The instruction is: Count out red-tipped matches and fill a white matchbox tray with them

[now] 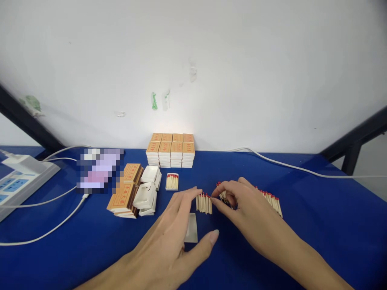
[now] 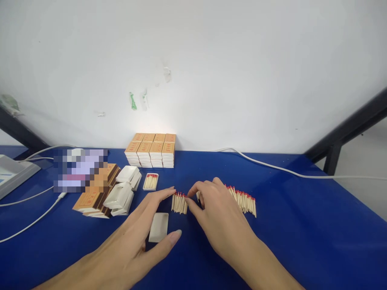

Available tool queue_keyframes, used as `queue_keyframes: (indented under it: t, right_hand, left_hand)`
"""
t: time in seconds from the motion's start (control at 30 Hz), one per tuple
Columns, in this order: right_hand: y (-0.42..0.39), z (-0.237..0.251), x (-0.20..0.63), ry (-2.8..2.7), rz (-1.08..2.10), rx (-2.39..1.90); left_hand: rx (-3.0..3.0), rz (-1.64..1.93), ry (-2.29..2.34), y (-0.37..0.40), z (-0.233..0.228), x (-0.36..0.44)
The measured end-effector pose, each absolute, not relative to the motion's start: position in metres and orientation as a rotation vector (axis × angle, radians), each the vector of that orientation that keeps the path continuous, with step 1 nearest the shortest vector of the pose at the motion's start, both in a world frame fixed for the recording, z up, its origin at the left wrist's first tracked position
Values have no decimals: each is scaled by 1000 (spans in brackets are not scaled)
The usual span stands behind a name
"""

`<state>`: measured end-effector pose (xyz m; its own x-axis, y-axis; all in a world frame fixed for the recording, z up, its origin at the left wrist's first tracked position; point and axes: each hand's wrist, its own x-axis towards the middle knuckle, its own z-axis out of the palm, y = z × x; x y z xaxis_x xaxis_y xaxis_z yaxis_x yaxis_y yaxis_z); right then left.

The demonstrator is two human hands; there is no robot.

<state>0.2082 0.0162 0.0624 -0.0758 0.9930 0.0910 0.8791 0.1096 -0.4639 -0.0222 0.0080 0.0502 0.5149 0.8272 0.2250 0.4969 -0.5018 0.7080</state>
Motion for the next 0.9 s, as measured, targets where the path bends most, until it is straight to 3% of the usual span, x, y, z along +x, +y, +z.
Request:
queue_keyframes:
  t: [0.47,0.9]
  right_hand:
    - [15,48,201,-2108,255,-1674]
    - [17,44,192,-2109,330,-1604]
  left_hand:
    - [2140,762,1115,7,54,-23]
    - [2087,822,1289,5,41,-22]
